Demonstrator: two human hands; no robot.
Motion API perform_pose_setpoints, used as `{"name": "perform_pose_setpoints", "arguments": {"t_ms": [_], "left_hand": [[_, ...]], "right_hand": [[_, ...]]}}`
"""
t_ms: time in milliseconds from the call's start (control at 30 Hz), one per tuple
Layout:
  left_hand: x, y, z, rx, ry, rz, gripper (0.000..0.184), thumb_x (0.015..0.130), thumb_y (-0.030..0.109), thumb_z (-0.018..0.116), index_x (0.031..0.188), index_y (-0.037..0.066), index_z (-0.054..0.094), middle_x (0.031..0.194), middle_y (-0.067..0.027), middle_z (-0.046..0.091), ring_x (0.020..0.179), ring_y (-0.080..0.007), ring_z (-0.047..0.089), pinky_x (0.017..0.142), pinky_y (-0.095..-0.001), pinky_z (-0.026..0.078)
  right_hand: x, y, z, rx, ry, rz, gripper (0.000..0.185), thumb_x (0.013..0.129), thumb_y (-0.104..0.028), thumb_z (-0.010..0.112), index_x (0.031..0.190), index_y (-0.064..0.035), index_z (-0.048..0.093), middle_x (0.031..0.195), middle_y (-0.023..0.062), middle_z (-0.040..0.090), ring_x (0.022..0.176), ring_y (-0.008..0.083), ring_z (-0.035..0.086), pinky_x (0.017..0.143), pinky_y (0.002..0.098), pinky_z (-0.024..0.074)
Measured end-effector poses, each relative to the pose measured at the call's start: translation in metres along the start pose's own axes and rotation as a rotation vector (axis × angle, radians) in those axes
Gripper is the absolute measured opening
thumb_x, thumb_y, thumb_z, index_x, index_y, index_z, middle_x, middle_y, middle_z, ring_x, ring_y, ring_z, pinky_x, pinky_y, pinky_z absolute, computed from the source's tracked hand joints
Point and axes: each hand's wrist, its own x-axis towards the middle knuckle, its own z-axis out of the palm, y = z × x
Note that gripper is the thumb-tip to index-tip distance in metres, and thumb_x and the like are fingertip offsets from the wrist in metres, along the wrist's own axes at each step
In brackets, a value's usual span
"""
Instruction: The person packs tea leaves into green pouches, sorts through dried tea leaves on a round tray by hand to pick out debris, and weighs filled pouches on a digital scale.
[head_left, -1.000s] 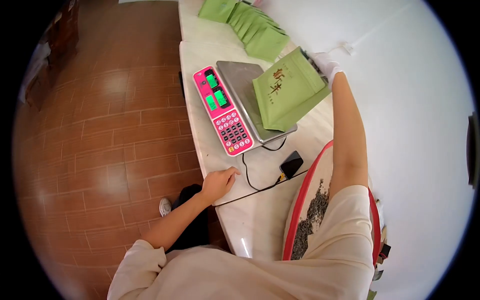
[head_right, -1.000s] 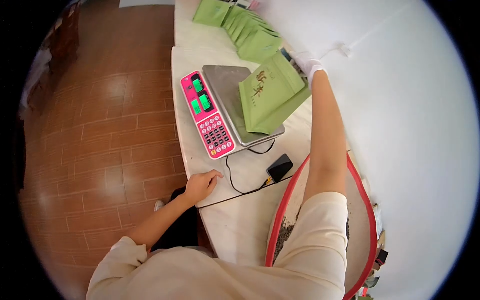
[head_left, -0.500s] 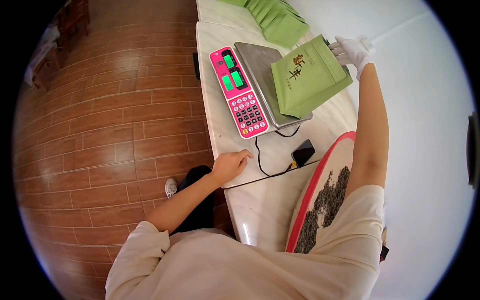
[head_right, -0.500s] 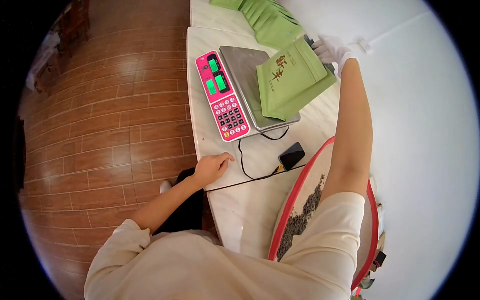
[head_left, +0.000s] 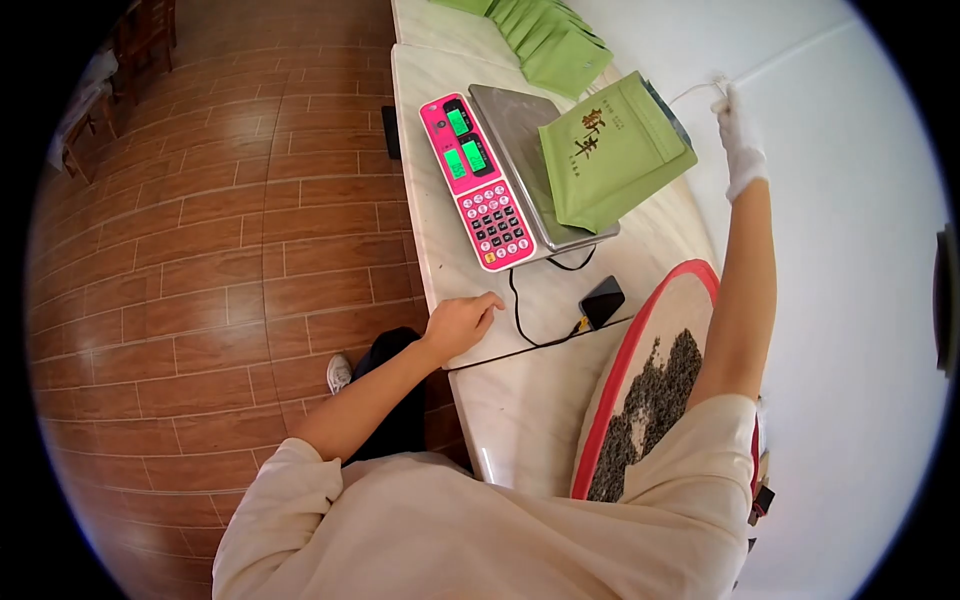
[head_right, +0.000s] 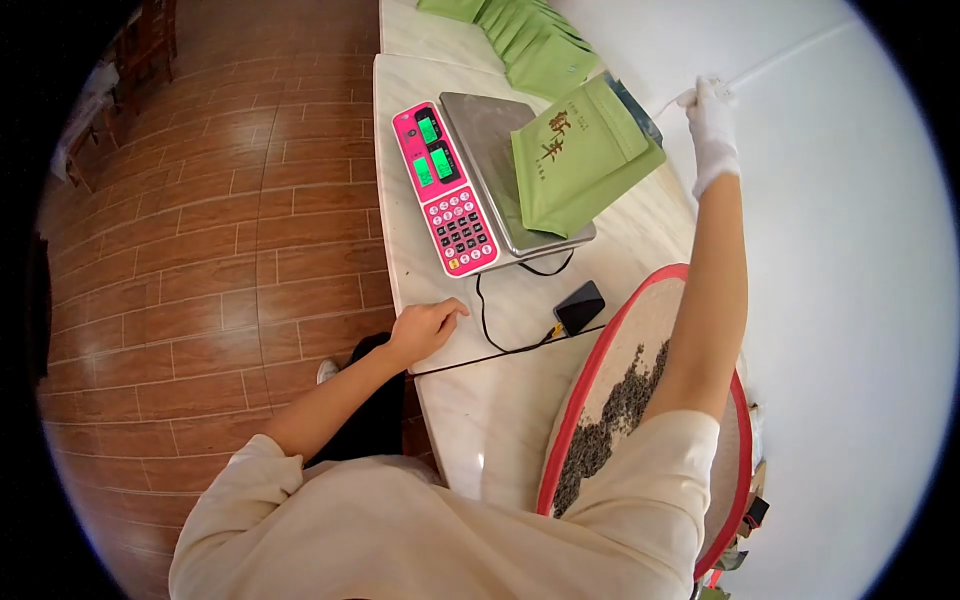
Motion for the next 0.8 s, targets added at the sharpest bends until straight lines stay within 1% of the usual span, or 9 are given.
{"name": "perform_pose_setpoints", "arguments": {"t_ms": [200, 267, 300, 400, 433, 533, 633, 733, 800], "left_hand": [[0.0, 0.001, 0.001, -0.022, -0.029, -0.022, 0.011, 0.09, 0.013, 0.054, 0.097, 0.016, 0.063, 0.065, -0.0095, 0.062, 0.06, -0.03, 0.062, 0.054, -0.0417, 0.048], [0.0, 0.003, -0.002, 0.004, -0.066, -0.047, 0.012, 0.09, 0.014, 0.054, 0.098, 0.017, 0.063, 0.066, -0.0093, 0.063, 0.061, -0.0302, 0.062, 0.055, -0.0417, 0.048], [0.0, 0.003, -0.003, 0.002, -0.074, -0.045, 0.012, 0.09, 0.014, 0.054, 0.098, 0.017, 0.063, 0.066, -0.0093, 0.063, 0.061, -0.0302, 0.062, 0.055, -0.0417, 0.048], [0.0, 0.007, -0.005, -0.002, -0.089, -0.057, 0.014, 0.089, 0.014, 0.054, 0.099, 0.017, 0.064, 0.066, -0.0096, 0.063, 0.062, -0.0302, 0.062, 0.056, -0.0416, 0.048], [0.001, 0.009, -0.007, 0.018, -0.122, -0.1, 0.014, 0.09, 0.014, 0.053, 0.1, 0.016, 0.063, 0.069, -0.0098, 0.064, 0.065, -0.0301, 0.063, 0.058, -0.0419, 0.049], [0.003, 0.008, -0.003, 0.028, -0.144, -0.093, 0.014, 0.09, 0.015, 0.053, 0.099, 0.016, 0.064, 0.069, -0.0114, 0.064, 0.065, -0.0308, 0.063, 0.059, -0.0425, 0.049], [0.004, 0.01, -0.003, 0.087, -0.126, -0.108, 0.013, 0.09, 0.014, 0.055, 0.098, 0.016, 0.065, 0.063, -0.0123, 0.06, 0.059, -0.0311, 0.061, 0.055, -0.0423, 0.047], [0.005, 0.015, -0.003, 0.089, -0.12, -0.098, 0.012, 0.09, 0.014, 0.055, 0.098, 0.016, 0.065, 0.062, -0.012, 0.06, 0.058, -0.0311, 0.06, 0.054, -0.0418, 0.046], [0.003, 0.011, -0.001, 0.123, -0.152, -0.068, 0.013, 0.091, 0.013, 0.055, 0.098, 0.016, 0.065, 0.061, -0.0113, 0.059, 0.057, -0.0304, 0.059, 0.054, -0.0407, 0.045]], "right_hand": [[-0.21, -0.036, -0.068, -0.4, -0.013, 0.011, 0.029, 0.095, -0.014, 0.046, 0.122, -0.0025, 0.052, 0.082, 0.02, 0.06, 0.068, 0.0317, 0.057, 0.063, 0.0431, 0.0462], [-0.285, -0.07, -0.091, -0.059, -0.107, 0.551, 0.029, 0.096, -0.02, 0.049, 0.104, 0.0052, 0.061, 0.082, 0.02, 0.061, 0.07, 0.0288, 0.058, 0.068, 0.0406, 0.0463], [-0.332, -0.059, -0.088, -0.087, 0.044, 0.486, 0.035, 0.095, -0.025, 0.049, 0.096, 0.0071, 0.062, 0.083, 0.0195, 0.063, 0.07, 0.0297, 0.058, 0.07, 0.0392, 0.0465], [-0.468, -0.049, -0.128, -0.21, -0.349, 0.819, 0.033, 0.092, -0.032, 0.051, 0.103, -0.0032, 0.064, 0.076, 0.0168, 0.063, 0.062, 0.026, 0.058, 0.064, 0.038, 0.048], [-0.51, -0.059, -0.143, -0.012, -0.371, 1.204, 0.024, 0.09, -0.028, 0.055, 0.098, -0.0059, 0.062, 0.068, 0.0077, 0.055, 0.047, 0.0187, 0.048, 0.043, 0.0344, 0.0411], [-0.693, -0.015, -0.186, -0.005, -0.526, 1.537, 0.024, 0.09, -0.022, 0.049, 0.102, -0.0029, 0.058, 0.069, 0.0123, 0.057, 0.05, 0.0237, 0.055, 0.041, 0.0371, 0.0445], [-0.69, -0.12, -0.179, 0.179, -0.516, 1.978, 0.023, 0.089, -0.019, 0.047, 0.103, -0.002, 0.056, 0.071, 0.0137, 0.059, 0.053, 0.0259, 0.058, 0.044, 0.0381, 0.048], [-0.791, -0.097, -0.14, 0.12, -0.432, 1.704, 0.027, 0.089, -0.022, 0.047, 0.099, -0.0001, 0.058, 0.073, 0.016, 0.064, 0.064, 0.0293, 0.064, 0.058, 0.0363, 0.0512], [-0.725, -0.138, -0.124, 0.224, -0.286, 1.605, 0.03, 0.09, -0.023, 0.046, 0.106, -0.0014, 0.059, 0.09, 0.0187, 0.066, 0.063, 0.0314, 0.064, 0.057, 0.0365, 0.0514]]}}
